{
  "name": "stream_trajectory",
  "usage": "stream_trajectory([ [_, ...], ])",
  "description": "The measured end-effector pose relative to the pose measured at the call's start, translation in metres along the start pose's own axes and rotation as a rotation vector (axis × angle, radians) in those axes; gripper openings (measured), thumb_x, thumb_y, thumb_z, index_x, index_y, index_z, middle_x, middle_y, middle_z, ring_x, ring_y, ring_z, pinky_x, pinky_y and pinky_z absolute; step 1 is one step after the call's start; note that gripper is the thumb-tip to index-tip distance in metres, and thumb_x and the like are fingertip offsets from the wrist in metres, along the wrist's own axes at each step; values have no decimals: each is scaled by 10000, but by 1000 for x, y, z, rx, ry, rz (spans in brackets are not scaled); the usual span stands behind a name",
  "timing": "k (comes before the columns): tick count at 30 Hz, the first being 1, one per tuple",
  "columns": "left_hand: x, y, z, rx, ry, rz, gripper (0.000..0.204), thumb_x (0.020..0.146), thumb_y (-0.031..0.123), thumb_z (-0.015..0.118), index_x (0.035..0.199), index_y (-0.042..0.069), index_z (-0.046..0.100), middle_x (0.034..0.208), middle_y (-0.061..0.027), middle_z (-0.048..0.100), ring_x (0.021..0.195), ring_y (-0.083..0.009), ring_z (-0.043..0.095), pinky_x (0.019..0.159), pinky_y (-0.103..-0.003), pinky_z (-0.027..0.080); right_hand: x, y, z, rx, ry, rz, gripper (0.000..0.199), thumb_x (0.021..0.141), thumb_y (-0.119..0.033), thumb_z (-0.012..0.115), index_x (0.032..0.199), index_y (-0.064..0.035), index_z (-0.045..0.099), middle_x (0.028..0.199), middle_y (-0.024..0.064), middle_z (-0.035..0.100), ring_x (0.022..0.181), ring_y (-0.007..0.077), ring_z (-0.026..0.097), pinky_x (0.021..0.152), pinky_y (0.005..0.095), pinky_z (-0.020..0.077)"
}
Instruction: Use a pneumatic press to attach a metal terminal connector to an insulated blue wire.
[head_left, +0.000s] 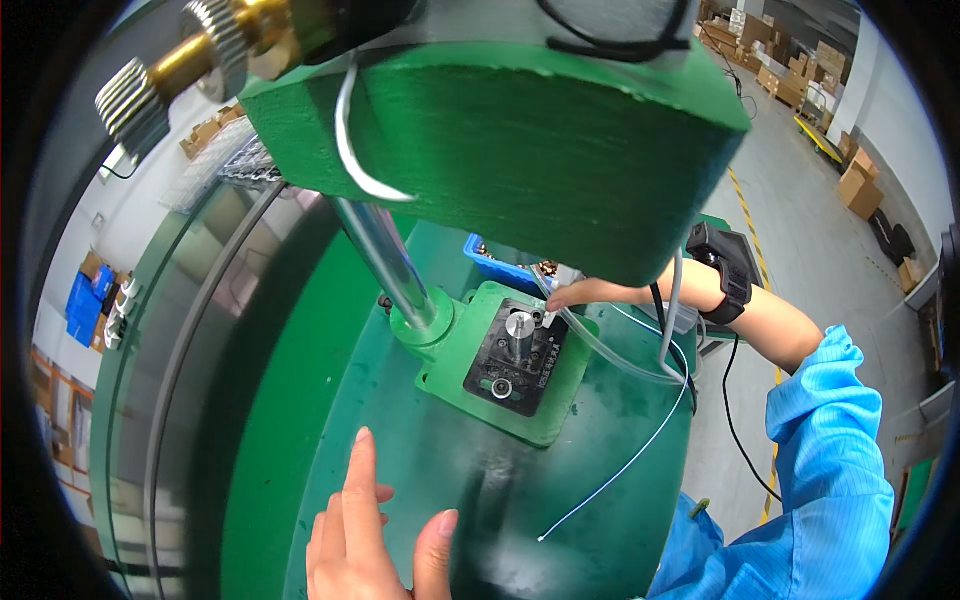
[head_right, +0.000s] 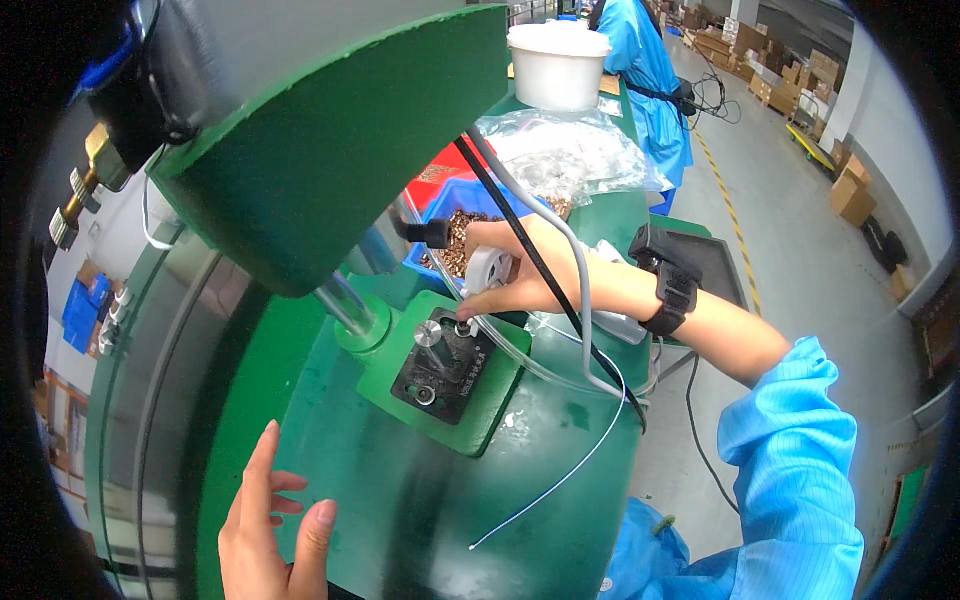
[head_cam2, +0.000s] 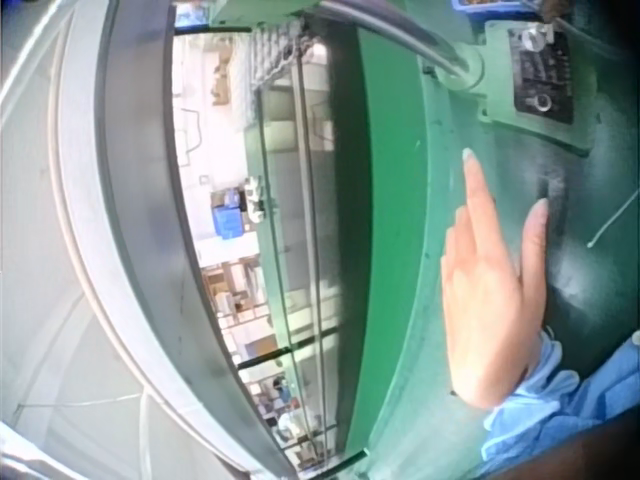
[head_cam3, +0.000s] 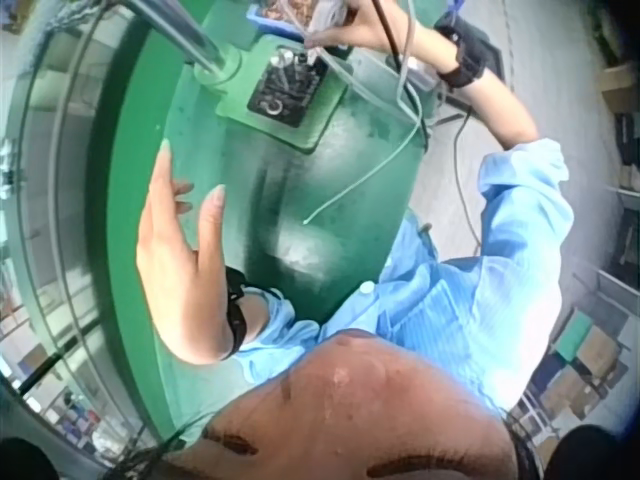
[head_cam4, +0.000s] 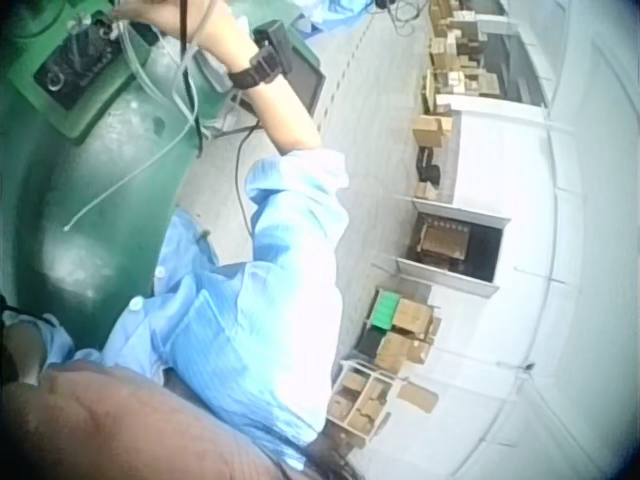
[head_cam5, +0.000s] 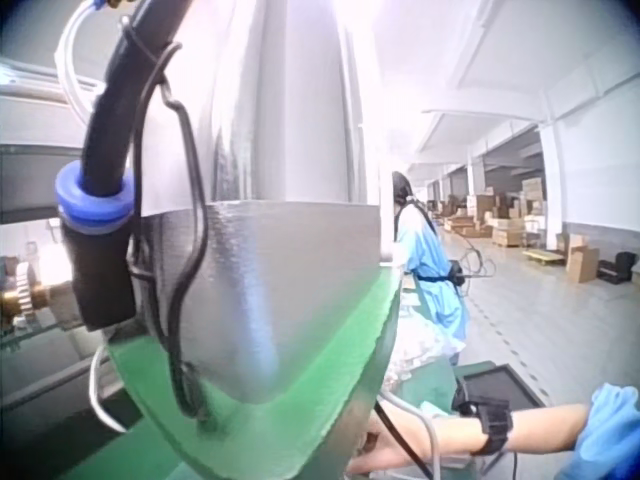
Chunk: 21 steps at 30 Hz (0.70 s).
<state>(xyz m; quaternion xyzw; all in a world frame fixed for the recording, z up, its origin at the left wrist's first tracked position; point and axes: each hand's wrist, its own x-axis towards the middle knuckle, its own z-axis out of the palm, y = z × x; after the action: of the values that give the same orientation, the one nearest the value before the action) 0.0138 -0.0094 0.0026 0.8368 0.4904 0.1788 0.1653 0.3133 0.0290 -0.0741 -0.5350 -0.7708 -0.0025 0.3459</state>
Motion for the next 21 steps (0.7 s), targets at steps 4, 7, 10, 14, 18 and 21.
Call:
stream_trajectory([
  [4,0,-2,0,-19,-4,-15,445,809,161,578,1213,24,451,898,-192,561,783,-305,540,695,-359,432,6,-15,-10,89,-164,203,386,624,-299,747,836,-32,567,666,104,555,582,211,527,533,302,405],
  [7,1,-1,0,-16,0,-17,442,808,159,578,1211,24,454,894,-192,564,787,-308,544,694,-362,433,18,-16,-11,58,-191,109,426,622,-331,753,843,-20,563,669,109,568,591,228,563,534,306,429],
  [10,1,0,0,-2,-20,-20,442,809,166,578,1208,23,454,892,-193,567,795,-312,548,692,-365,434,23,-18,-13,-231,-270,102,441,614,-329,759,824,-2,549,672,110,563,594,233,563,537,312,431],
  [14,1,-1,1,1,-13,-8,440,812,181,575,1205,22,457,890,-194,570,804,-317,551,690,-367,436,7,-14,-4,49,-143,-7,435,611,-327,764,783,-2,532,678,112,557,591,230,561,520,311,425],
  [18,1,-1,1,12,0,0,438,818,204,568,1201,19,459,894,-198,570,805,-324,551,691,-370,436,-18,-13,4,38,-89,126,390,632,-313,758,720,-32,503,598,72,468,512,191,474,453,293,357],
  [21,0,1,1,15,-1,4,439,820,210,566,1201,19,459,895,-199,570,804,-326,551,695,-371,435,-21,-13,3,85,-36,128,384,632,-312,756,702,-40,494,572,39,426,506,164,438,454,297,334],
])
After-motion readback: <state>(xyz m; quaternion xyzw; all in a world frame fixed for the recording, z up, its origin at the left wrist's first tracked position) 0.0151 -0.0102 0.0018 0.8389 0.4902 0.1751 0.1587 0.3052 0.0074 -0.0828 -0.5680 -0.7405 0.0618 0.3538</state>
